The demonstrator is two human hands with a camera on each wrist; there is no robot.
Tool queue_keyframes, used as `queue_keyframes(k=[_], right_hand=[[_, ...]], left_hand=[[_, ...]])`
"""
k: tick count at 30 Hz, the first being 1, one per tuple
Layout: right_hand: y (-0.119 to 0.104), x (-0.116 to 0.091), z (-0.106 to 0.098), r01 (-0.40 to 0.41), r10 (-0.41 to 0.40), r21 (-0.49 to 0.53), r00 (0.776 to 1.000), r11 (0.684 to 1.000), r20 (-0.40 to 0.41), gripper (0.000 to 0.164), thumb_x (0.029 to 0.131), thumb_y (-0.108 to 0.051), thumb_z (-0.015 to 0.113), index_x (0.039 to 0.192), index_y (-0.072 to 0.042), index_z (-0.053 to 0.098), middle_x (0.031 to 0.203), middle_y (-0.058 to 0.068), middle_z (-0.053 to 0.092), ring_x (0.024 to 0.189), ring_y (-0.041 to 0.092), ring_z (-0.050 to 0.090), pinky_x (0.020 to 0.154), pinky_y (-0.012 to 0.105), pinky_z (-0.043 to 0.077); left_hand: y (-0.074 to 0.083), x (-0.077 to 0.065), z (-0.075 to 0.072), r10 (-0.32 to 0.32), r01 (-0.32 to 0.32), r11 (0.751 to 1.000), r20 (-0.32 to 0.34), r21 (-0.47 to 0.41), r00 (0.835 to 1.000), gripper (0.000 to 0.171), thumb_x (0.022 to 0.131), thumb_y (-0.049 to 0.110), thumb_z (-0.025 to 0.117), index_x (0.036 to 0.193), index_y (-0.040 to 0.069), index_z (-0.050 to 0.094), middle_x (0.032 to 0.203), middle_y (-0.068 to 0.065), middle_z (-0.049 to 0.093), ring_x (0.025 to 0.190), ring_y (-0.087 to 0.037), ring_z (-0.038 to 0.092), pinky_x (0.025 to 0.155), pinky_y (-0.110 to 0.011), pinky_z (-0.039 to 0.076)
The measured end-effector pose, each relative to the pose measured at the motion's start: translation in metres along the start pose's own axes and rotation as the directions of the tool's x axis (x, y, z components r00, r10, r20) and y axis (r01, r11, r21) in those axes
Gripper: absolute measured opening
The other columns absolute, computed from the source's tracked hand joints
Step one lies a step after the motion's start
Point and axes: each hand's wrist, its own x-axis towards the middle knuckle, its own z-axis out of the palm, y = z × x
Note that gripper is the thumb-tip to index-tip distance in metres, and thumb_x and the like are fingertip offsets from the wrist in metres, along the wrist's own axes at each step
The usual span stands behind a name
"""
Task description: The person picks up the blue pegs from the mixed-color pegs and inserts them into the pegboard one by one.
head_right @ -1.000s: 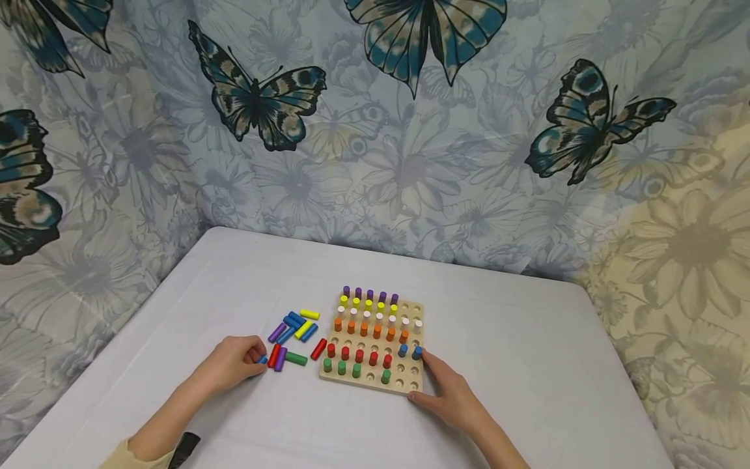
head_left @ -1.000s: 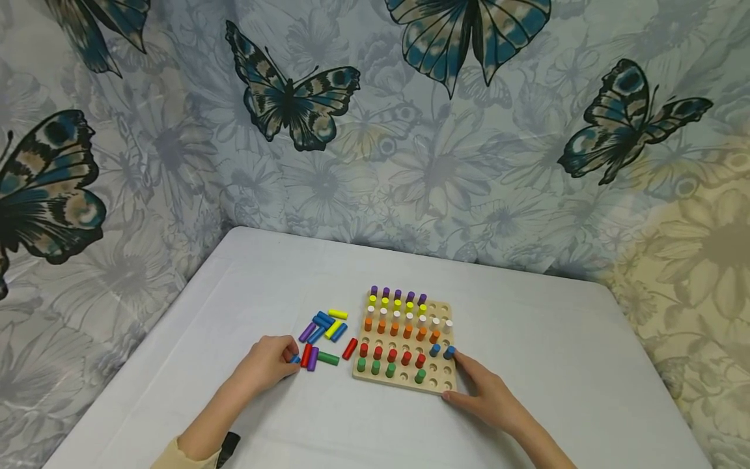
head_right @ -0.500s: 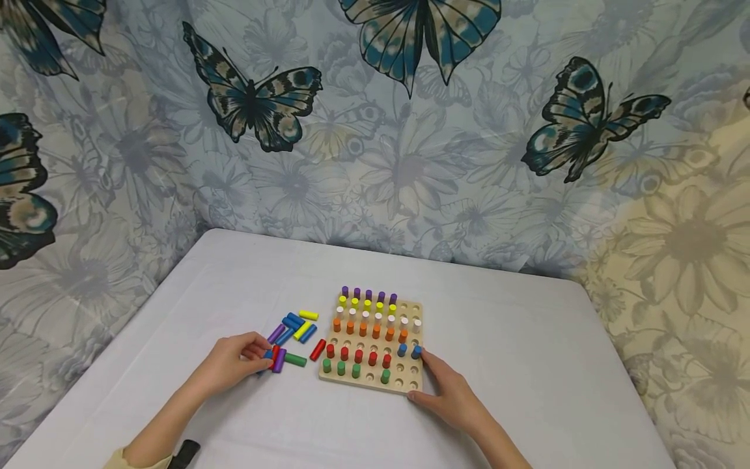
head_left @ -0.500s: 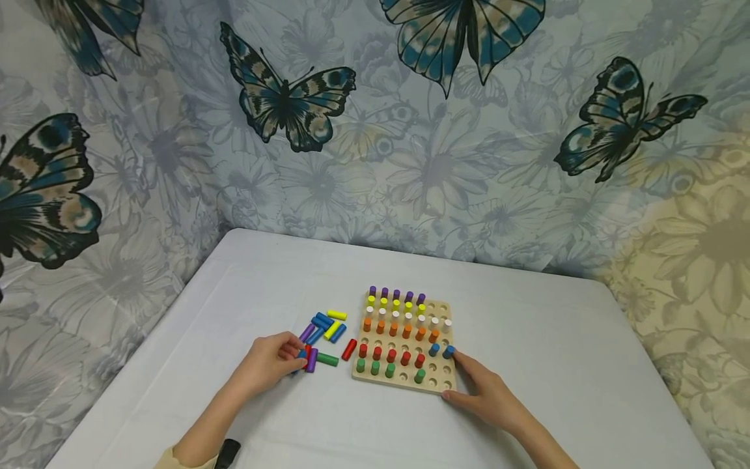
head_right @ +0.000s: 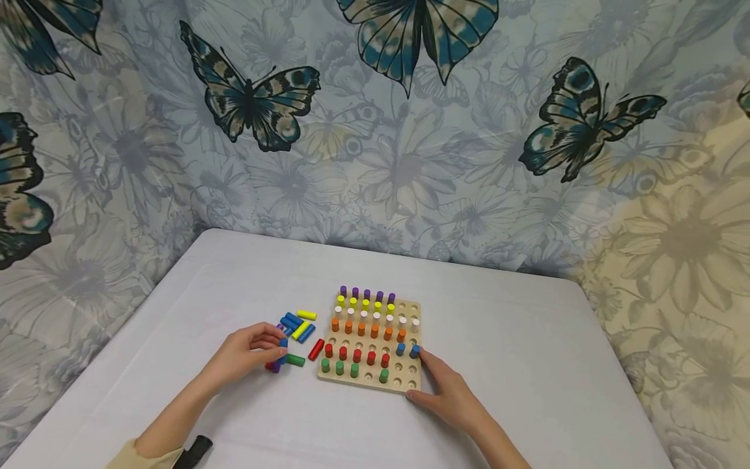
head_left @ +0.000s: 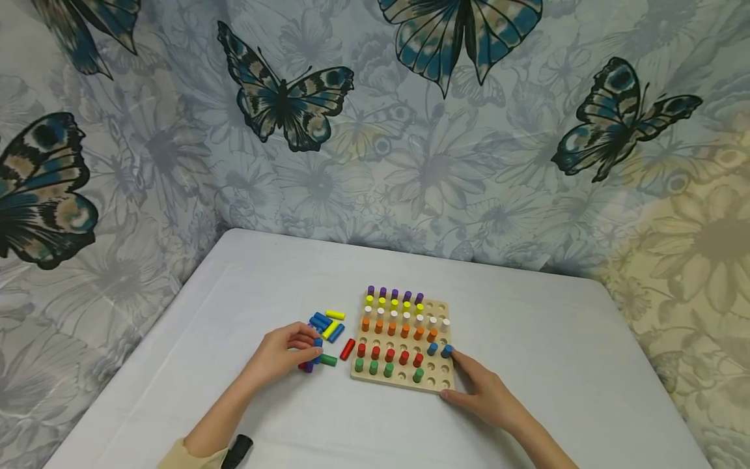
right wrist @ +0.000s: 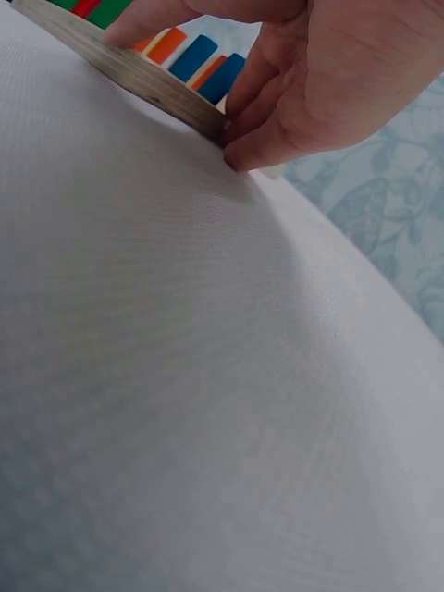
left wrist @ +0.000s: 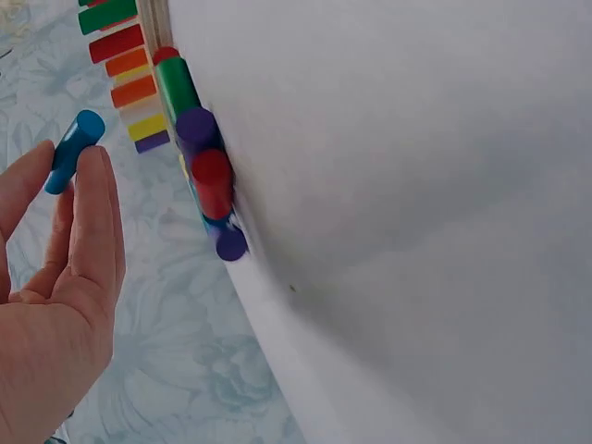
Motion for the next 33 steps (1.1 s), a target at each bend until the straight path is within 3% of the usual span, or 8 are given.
queue_keyframes(k=[13, 20, 33], right_hand=[[-0.001, 0.001, -0.001, -0.004, 0.004, 0.004, 1.000, 1.000, -0.004, 0.088, 0.073, -0.052, 0.069, 0.142, -0.009, 0.035, 0.143, 0.015, 0.036, 0.131, 0.036, 0.030, 0.103, 0.053, 0.027], [-0.001, 0.002, -0.001, -0.011, 0.011, 0.011, 1.000, 1.000, 0.001, 0.088, 0.073, -0.053, 0.070, 0.141, -0.009, 0.035, 0.143, 0.014, 0.036, 0.131, 0.036, 0.030, 0.103, 0.052, 0.028], [-0.001, 0.000, 0.000, -0.020, 0.020, 0.026, 1.000, 0.999, -0.002, 0.087, 0.073, -0.051, 0.070, 0.142, -0.011, 0.035, 0.143, 0.013, 0.035, 0.132, 0.035, 0.028, 0.104, 0.053, 0.026]], left_hand=[[0.025, 0.017, 0.020, 0.108, -0.098, 0.987, 0.080, -0.124, 0.991, 0.028, 0.078, 0.026, 0.073, 0.100, 0.013, 0.062, 0.096, 0.000, 0.065, 0.087, -0.012, 0.062, 0.071, -0.025, 0.052], [0.042, 0.027, 0.039, 0.177, -0.155, 0.977, 0.146, -0.147, 0.973, 0.028, 0.080, 0.029, 0.072, 0.101, 0.015, 0.061, 0.096, 0.003, 0.066, 0.089, -0.011, 0.062, 0.071, -0.027, 0.052], [0.066, 0.047, 0.079, 0.276, -0.243, 0.954, 0.197, -0.177, 0.941, 0.020, 0.080, 0.019, 0.072, 0.096, 0.016, 0.060, 0.092, 0.005, 0.064, 0.084, -0.009, 0.063, 0.069, -0.023, 0.052]])
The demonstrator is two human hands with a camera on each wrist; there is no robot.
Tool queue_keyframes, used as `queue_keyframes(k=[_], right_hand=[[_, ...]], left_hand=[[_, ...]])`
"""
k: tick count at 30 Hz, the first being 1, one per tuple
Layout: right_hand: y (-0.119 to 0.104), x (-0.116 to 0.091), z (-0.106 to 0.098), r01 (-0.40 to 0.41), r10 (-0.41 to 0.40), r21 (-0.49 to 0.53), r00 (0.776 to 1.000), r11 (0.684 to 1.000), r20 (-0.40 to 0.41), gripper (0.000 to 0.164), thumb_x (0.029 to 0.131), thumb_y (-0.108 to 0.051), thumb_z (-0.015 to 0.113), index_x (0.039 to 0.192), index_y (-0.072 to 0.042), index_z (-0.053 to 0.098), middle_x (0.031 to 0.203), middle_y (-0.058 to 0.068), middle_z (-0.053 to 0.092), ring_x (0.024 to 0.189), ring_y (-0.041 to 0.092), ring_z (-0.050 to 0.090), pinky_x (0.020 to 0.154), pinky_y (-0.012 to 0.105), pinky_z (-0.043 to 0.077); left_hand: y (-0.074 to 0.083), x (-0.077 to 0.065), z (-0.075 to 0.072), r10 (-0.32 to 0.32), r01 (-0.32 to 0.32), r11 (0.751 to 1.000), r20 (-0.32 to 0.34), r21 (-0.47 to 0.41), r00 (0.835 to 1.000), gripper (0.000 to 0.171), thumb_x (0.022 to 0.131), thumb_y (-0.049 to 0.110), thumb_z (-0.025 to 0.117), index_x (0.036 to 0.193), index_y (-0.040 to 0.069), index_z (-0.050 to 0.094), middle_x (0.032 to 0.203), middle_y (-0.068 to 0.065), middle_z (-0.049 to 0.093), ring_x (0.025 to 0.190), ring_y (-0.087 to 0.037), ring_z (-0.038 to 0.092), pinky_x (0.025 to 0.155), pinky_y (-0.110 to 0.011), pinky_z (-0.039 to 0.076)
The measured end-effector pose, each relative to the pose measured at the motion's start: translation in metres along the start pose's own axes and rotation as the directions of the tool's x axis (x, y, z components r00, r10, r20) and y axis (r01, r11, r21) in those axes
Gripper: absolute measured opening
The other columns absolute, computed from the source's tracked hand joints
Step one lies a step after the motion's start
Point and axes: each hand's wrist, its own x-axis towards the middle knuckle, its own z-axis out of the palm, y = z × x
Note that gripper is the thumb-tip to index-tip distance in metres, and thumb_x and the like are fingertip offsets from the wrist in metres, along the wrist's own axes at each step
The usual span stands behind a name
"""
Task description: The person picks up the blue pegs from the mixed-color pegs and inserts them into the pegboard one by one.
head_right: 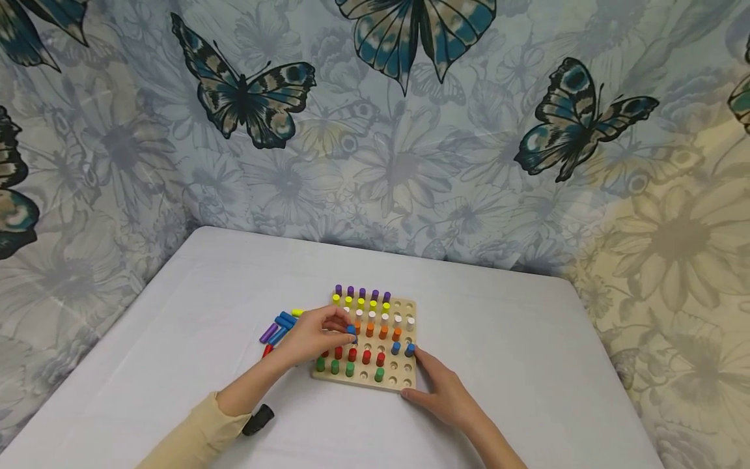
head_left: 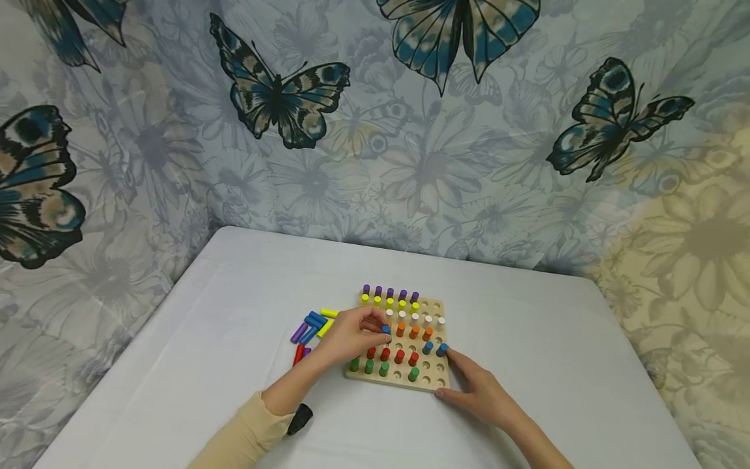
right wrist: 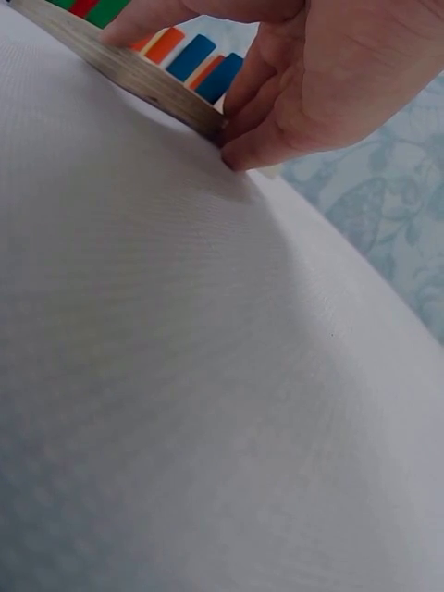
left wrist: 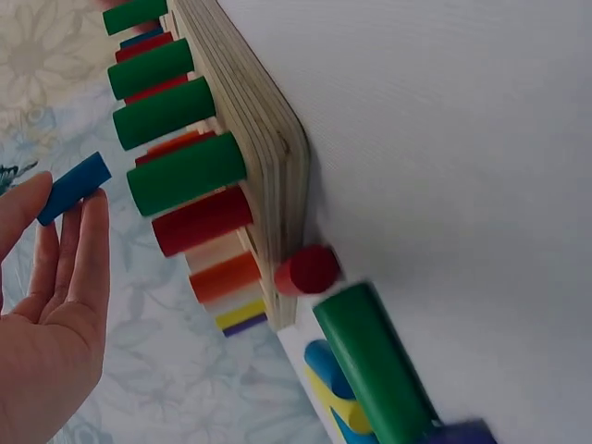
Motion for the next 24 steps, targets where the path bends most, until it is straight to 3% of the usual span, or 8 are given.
queue_keyframes(k=[9, 24], right_hand=[[0.002, 0.002, 0.002, -0.004, 0.004, -0.027, 1.000, 1.000, 0.001, 0.087, 0.074, -0.053, 0.069, 0.142, -0.011, 0.035, 0.143, 0.013, 0.036, 0.132, 0.035, 0.030, 0.103, 0.052, 0.027], [0.001, 0.000, 0.000, 0.009, -0.009, -0.009, 1.000, 1.000, -0.001, 0.085, 0.074, -0.047, 0.071, 0.142, -0.011, 0.035, 0.143, 0.012, 0.036, 0.132, 0.034, 0.030, 0.103, 0.051, 0.027]], left_hand=[[0.002, 0.015, 0.019, 0.095, -0.098, 0.990, 0.043, 0.100, 0.995, 0.021, 0.083, 0.012, 0.068, 0.103, 0.009, 0.062, 0.094, 0.003, 0.064, 0.083, -0.007, 0.061, 0.071, -0.019, 0.050], [0.011, 0.027, 0.042, 0.155, -0.185, 0.913, 0.110, 0.364, 0.982, 0.017, 0.084, 0.010, 0.067, 0.100, 0.009, 0.065, 0.096, -0.001, 0.067, 0.083, -0.003, 0.060, 0.071, -0.015, 0.048]])
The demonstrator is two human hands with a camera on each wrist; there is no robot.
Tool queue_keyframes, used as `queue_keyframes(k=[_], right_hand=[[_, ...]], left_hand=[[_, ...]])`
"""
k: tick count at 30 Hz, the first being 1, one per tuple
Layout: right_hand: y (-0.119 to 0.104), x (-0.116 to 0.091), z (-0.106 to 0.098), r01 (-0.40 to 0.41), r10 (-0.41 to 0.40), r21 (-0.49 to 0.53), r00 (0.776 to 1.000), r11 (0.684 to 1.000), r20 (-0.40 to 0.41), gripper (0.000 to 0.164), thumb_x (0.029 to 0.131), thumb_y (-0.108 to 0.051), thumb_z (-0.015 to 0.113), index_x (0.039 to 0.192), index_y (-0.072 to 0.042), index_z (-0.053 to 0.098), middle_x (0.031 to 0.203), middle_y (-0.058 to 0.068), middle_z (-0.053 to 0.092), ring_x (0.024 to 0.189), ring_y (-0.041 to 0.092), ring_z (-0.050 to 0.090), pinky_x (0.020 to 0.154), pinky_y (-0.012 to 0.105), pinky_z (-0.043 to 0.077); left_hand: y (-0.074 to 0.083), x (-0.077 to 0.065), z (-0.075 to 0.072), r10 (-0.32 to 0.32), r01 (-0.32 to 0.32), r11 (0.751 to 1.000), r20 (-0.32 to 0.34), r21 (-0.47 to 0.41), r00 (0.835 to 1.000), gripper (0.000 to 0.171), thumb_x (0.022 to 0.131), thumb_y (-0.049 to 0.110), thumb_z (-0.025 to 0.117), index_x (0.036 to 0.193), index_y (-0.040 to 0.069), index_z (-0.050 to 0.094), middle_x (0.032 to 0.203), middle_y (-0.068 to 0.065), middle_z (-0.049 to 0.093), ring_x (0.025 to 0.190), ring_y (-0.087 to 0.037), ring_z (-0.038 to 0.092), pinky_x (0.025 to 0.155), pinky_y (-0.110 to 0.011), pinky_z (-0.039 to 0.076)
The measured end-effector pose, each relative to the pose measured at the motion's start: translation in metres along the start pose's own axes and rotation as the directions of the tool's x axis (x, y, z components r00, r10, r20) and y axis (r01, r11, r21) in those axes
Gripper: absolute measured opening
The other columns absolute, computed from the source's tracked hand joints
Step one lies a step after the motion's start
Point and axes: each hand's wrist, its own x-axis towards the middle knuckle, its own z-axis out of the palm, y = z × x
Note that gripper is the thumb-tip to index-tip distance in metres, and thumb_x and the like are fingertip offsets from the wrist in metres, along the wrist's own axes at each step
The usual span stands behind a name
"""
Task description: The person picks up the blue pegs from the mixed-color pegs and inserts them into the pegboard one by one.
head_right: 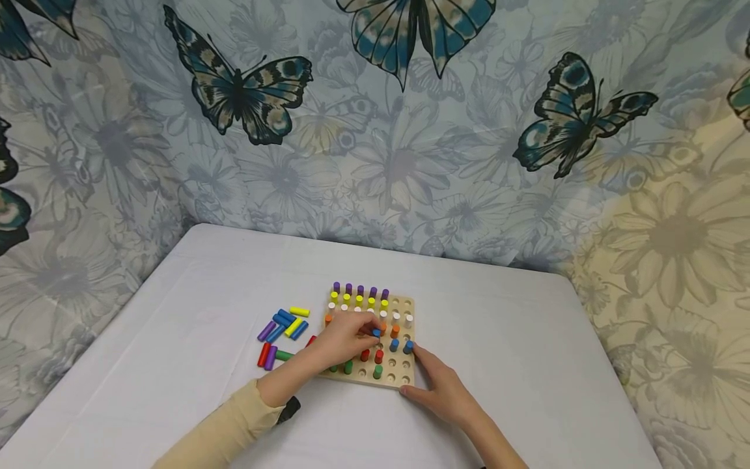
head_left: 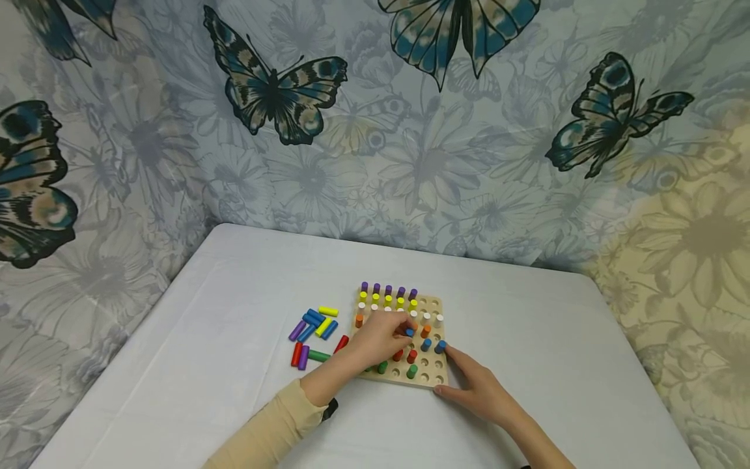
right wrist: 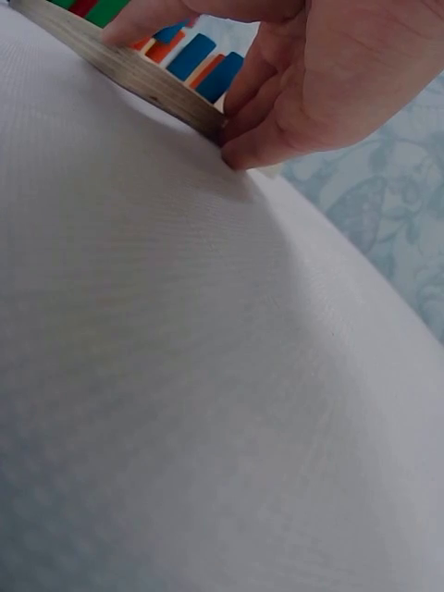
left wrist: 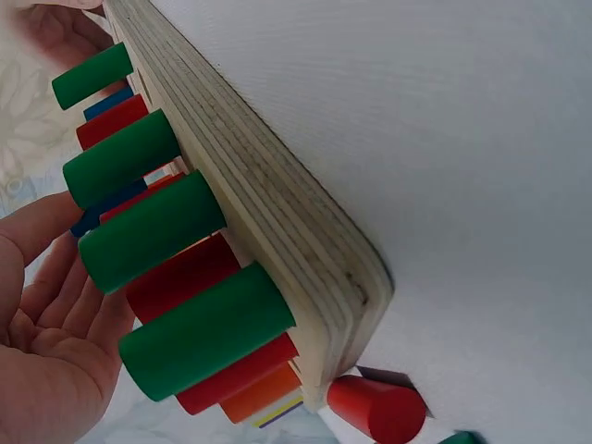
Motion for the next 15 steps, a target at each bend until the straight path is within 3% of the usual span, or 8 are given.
queue_keyframes(k=[15], right_hand=[[-0.001, 0.000, -0.001, 0.003, -0.003, -0.006, 1.000, 1.000, -0.006, 0.085, 0.074, -0.049, 0.071, 0.141, -0.010, 0.036, 0.142, 0.013, 0.037, 0.131, 0.035, 0.031, 0.103, 0.052, 0.028]], left_hand=[[-0.002, 0.004, 0.012, 0.002, -0.006, 0.996, 0.051, 0.092, 0.999, 0.018, 0.085, 0.011, 0.065, 0.103, 0.011, 0.065, 0.093, 0.001, 0.065, 0.075, 0.000, 0.053, 0.068, -0.012, 0.045]])
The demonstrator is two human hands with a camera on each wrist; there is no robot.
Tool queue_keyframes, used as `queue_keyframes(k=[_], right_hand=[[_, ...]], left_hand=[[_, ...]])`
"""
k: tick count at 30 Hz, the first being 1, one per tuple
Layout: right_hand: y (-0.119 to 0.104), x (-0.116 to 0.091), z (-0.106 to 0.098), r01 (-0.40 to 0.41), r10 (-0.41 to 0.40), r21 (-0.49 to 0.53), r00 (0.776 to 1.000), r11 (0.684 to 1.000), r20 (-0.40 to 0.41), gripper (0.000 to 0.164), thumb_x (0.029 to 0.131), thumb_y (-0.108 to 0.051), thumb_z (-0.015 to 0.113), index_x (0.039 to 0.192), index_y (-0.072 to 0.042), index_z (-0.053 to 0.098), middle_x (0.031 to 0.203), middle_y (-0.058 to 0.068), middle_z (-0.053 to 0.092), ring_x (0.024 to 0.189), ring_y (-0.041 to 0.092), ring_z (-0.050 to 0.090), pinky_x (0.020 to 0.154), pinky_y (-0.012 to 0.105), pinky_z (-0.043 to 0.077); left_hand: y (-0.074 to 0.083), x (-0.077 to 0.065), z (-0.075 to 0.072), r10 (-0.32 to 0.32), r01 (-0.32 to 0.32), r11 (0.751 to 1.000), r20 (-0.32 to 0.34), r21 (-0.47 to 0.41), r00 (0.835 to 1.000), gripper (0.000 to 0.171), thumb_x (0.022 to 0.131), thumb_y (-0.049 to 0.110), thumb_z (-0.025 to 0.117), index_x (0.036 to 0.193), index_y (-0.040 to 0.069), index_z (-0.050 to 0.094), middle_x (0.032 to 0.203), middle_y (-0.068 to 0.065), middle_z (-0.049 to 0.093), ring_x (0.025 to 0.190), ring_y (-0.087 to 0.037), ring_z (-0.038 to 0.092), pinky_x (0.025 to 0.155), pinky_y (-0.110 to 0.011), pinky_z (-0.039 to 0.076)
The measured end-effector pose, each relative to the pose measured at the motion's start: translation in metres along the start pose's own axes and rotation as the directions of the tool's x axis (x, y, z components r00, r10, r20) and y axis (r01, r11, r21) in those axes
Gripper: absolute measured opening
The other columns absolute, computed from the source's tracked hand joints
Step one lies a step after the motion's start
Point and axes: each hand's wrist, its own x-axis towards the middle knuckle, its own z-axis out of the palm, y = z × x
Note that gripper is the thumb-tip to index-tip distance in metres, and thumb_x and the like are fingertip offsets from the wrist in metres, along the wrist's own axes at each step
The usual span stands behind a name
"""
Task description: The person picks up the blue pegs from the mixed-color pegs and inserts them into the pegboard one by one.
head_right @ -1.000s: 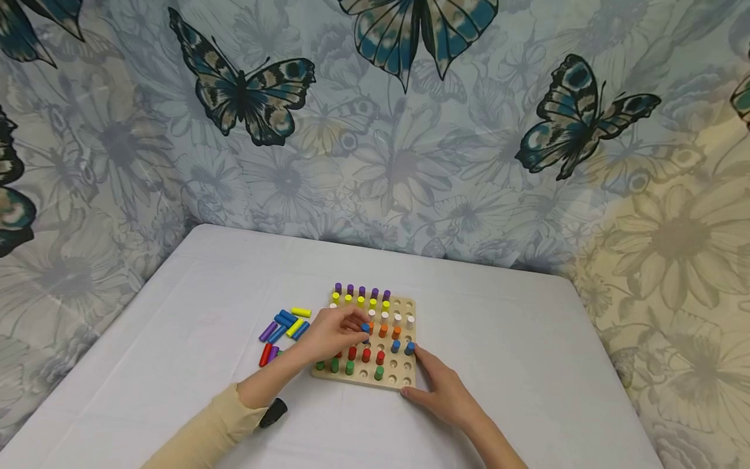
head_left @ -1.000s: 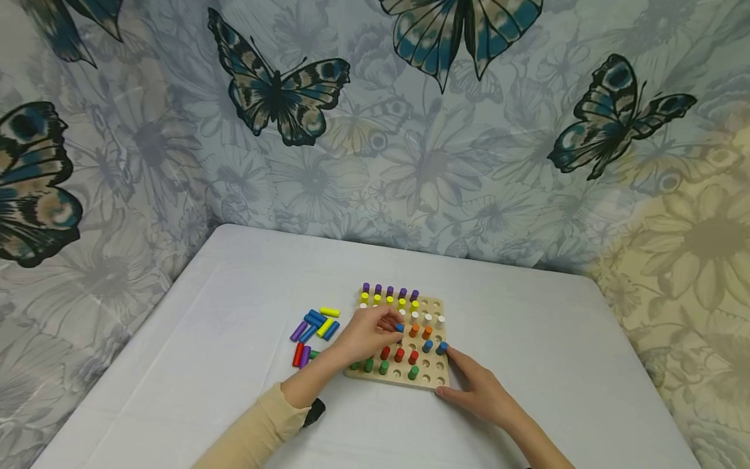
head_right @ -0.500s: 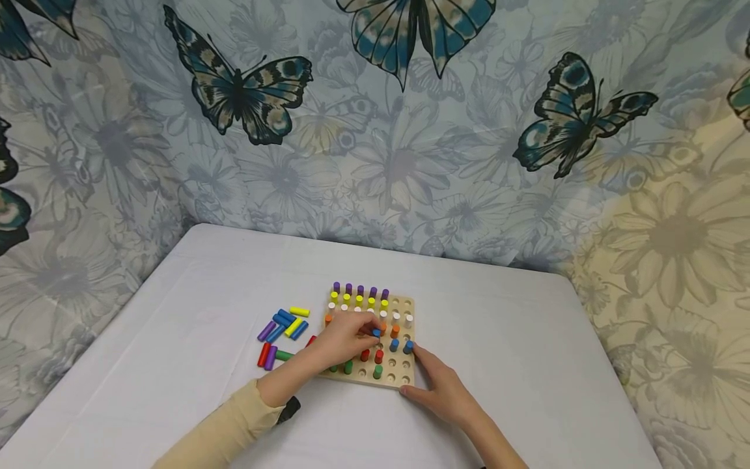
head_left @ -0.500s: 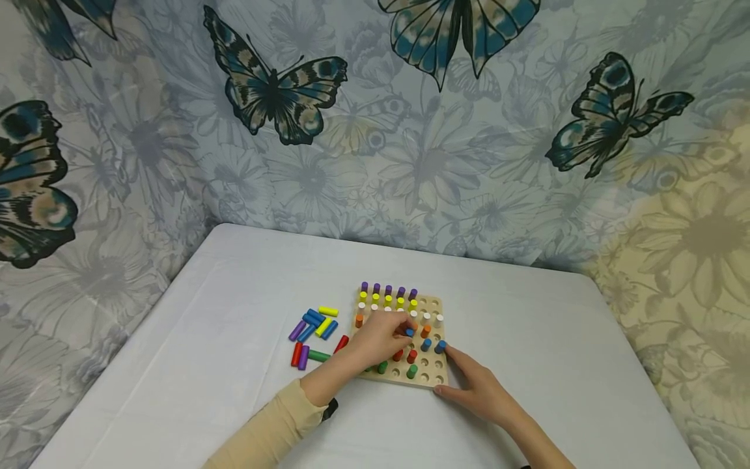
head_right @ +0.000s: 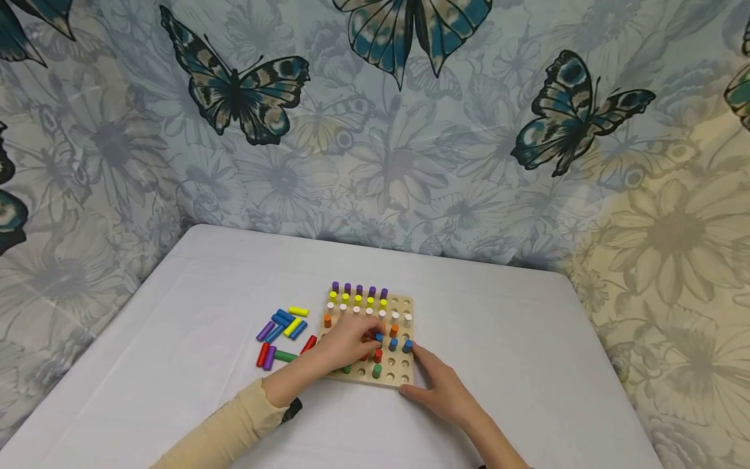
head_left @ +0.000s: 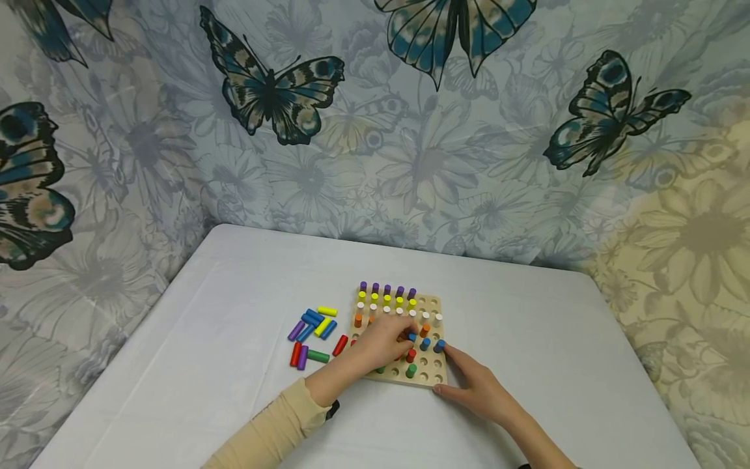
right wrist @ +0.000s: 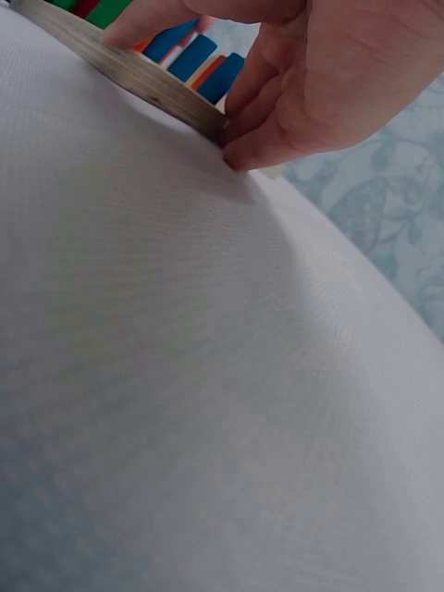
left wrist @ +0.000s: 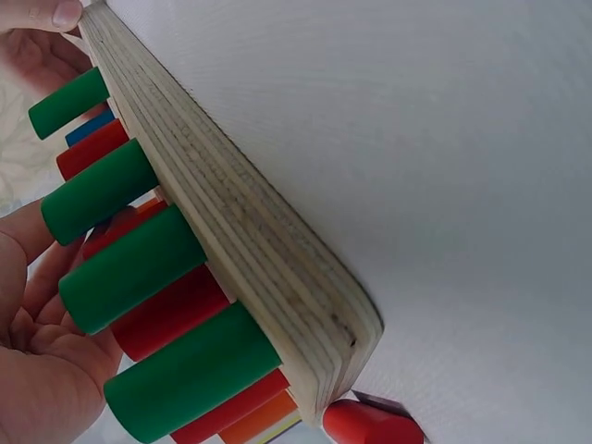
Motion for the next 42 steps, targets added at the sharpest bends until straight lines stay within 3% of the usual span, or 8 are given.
queue_keyframes(k=[17, 30, 42], right_hand=[[0.0004, 0.0022, 0.0017, -0.005, 0.005, 0.004, 1.000, 1.000, 0.005, 0.084, 0.074, -0.048, 0.071, 0.142, -0.011, 0.036, 0.143, 0.013, 0.036, 0.131, 0.036, 0.030, 0.102, 0.053, 0.028], [-0.0001, 0.0040, 0.0026, -0.014, 0.014, -0.002, 1.000, 1.000, 0.009, 0.085, 0.074, -0.048, 0.072, 0.142, -0.012, 0.036, 0.143, 0.013, 0.036, 0.131, 0.036, 0.030, 0.102, 0.053, 0.028], [0.0028, 0.0036, 0.0029, 0.004, -0.004, -0.009, 1.000, 1.000, 0.003, 0.086, 0.073, -0.051, 0.070, 0.142, -0.012, 0.035, 0.143, 0.013, 0.036, 0.132, 0.035, 0.030, 0.103, 0.052, 0.027]], left_hand=[[-0.0022, 0.0008, 0.0005, 0.004, -0.004, 1.000, 0.015, -0.001, 1.000, 0.017, 0.086, 0.012, 0.066, 0.102, 0.011, 0.064, 0.092, 0.002, 0.065, 0.073, -0.001, 0.052, 0.068, -0.012, 0.045], [-0.0036, -0.0006, -0.0015, 0.003, -0.005, 0.999, 0.035, 0.045, 0.999, 0.019, 0.086, 0.014, 0.066, 0.104, 0.012, 0.065, 0.094, 0.001, 0.066, 0.075, -0.002, 0.053, 0.067, -0.013, 0.045], [-0.0044, -0.0035, -0.0056, -0.025, 0.024, 0.999, -0.006, -0.040, 1.000, 0.017, 0.086, 0.015, 0.065, 0.102, 0.010, 0.067, 0.093, 0.002, 0.067, 0.079, 0.001, 0.058, 0.069, -0.013, 0.047]])
